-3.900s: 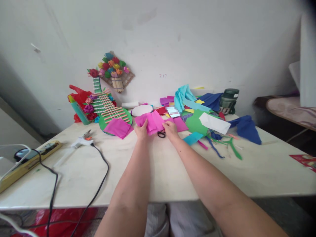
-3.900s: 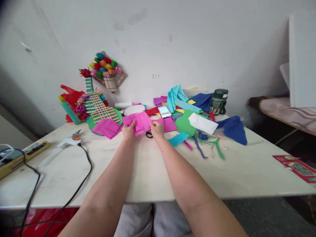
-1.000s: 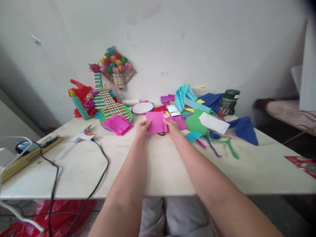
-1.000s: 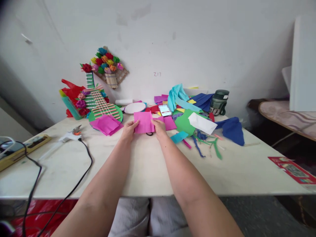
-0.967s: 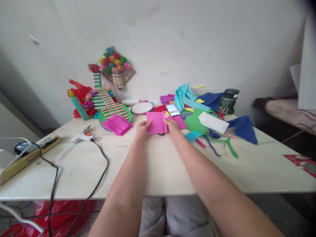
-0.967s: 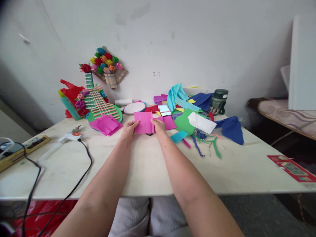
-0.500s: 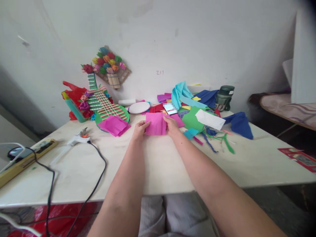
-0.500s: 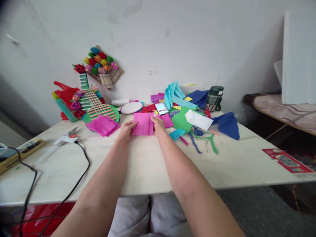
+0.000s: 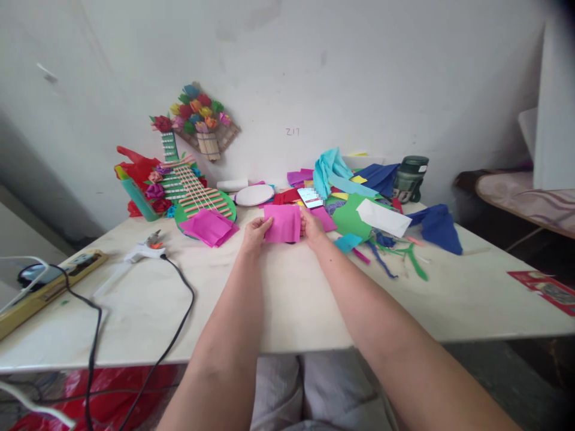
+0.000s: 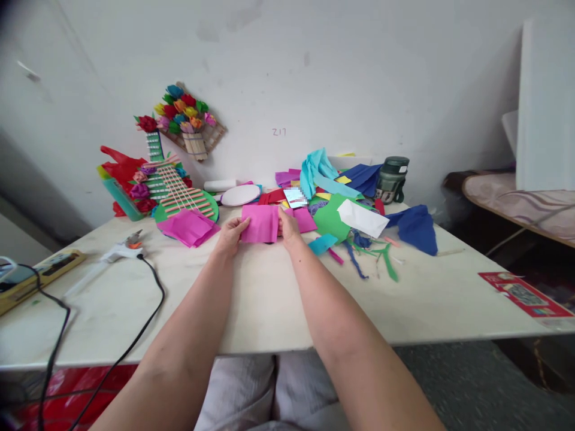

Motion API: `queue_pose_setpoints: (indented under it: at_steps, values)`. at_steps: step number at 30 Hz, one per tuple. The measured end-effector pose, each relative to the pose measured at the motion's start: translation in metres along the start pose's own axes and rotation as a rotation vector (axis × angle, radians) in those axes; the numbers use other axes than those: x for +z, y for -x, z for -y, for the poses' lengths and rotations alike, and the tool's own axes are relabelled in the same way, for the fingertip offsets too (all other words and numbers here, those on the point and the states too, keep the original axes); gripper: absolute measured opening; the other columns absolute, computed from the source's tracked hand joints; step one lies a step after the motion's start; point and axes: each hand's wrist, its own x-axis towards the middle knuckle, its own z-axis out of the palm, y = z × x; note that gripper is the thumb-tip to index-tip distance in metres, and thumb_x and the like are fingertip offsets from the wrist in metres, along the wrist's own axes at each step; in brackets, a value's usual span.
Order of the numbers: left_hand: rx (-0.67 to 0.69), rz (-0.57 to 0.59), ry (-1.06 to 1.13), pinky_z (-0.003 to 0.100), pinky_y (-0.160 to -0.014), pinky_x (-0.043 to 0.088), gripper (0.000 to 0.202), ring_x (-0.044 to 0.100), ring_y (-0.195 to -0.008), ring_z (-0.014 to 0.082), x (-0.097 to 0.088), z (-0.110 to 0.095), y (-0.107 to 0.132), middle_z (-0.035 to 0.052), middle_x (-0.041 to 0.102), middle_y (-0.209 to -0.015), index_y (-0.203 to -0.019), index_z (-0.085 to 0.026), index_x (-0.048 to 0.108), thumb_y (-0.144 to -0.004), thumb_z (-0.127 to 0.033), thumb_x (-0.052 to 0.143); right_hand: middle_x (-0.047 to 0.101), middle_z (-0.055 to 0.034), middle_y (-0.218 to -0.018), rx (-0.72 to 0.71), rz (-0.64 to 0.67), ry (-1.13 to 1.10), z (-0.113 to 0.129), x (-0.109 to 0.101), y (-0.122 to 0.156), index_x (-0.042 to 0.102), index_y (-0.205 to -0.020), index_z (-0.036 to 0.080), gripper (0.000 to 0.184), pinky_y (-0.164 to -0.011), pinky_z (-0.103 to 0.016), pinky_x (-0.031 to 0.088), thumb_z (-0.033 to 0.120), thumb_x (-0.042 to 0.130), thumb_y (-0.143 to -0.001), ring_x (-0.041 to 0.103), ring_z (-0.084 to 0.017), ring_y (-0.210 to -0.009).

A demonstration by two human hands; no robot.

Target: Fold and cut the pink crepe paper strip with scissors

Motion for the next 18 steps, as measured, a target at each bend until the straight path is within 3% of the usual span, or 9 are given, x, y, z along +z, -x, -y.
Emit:
queue_pose_setpoints:
  at_steps: [2,5,8,13,18]
  values:
    - [0.0,-0.01,0.017,0.018,-0.039,0.018,0.039,0.031,-0.038,0.0033,0.0004,-0.0002,-0.0005,-0.007,0.042,-0.045,-0.059,-0.016,0.05,-0.054,-0.044,0.076,0.055,0.0023,-0.05,0.031,0.046,-0.04,-0.0003,-0.0004,0.0006,0.054,-0.063,0.019,0.038,-0.043,-0.024,0.042,0.056,0.061,-0.068,0.051,-0.013,-0.045]
    - [-0.005,-0.026,0.038,0.018,-0.039,0.025,0.038,0.038,-0.041,0.0043,0.0009,0.0002,-0.0014,-0.0061,0.047,-0.049,-0.063,-0.016,0.052,-0.054,-0.044,0.077,0.051,0.0047,-0.05,-0.111,0.071,0.066,-0.003,-0.0013,0.0014,0.052,-0.06,0.018,0.035,-0.046,-0.023,0.039,0.048,0.071,-0.058,0.048,-0.011,-0.048]
    - [0.009,-0.061,0.003,0.018,-0.037,0.028,0.038,0.04,-0.039,0.0053,0.0018,0.0004,-0.0015,-0.006,0.049,-0.049,-0.069,-0.017,0.055,-0.057,-0.047,0.074,0.044,0.0065,-0.048,-0.213,0.085,0.191,-0.0056,-0.0015,0.0025,0.05,-0.056,0.018,0.036,-0.044,-0.022,0.034,0.048,0.07,-0.058,0.041,-0.008,-0.046]
    - [0.058,-0.151,-0.116,0.017,-0.032,0.026,0.035,0.036,-0.033,0.0055,0.0015,0.0016,-0.0029,-0.0074,0.044,-0.043,-0.074,-0.017,0.058,-0.063,-0.049,0.069,0.041,0.0073,-0.044,-0.138,0.157,0.261,-0.0038,-0.0019,0.0045,0.045,-0.053,0.02,0.039,-0.038,-0.022,0.031,0.05,0.069,-0.058,0.037,-0.008,-0.039]
    - [0.07,-0.173,-0.13,0.017,-0.032,0.023,0.035,0.035,-0.033,0.005,-0.0012,0.004,-0.0072,-0.0061,0.046,-0.043,-0.073,-0.016,0.06,-0.064,-0.049,0.068,0.044,0.0066,-0.042,-0.153,0.161,0.311,-0.0031,-0.0059,0.0008,0.041,-0.049,0.019,0.042,-0.036,-0.021,0.031,0.046,0.073,-0.053,0.038,-0.007,-0.037]
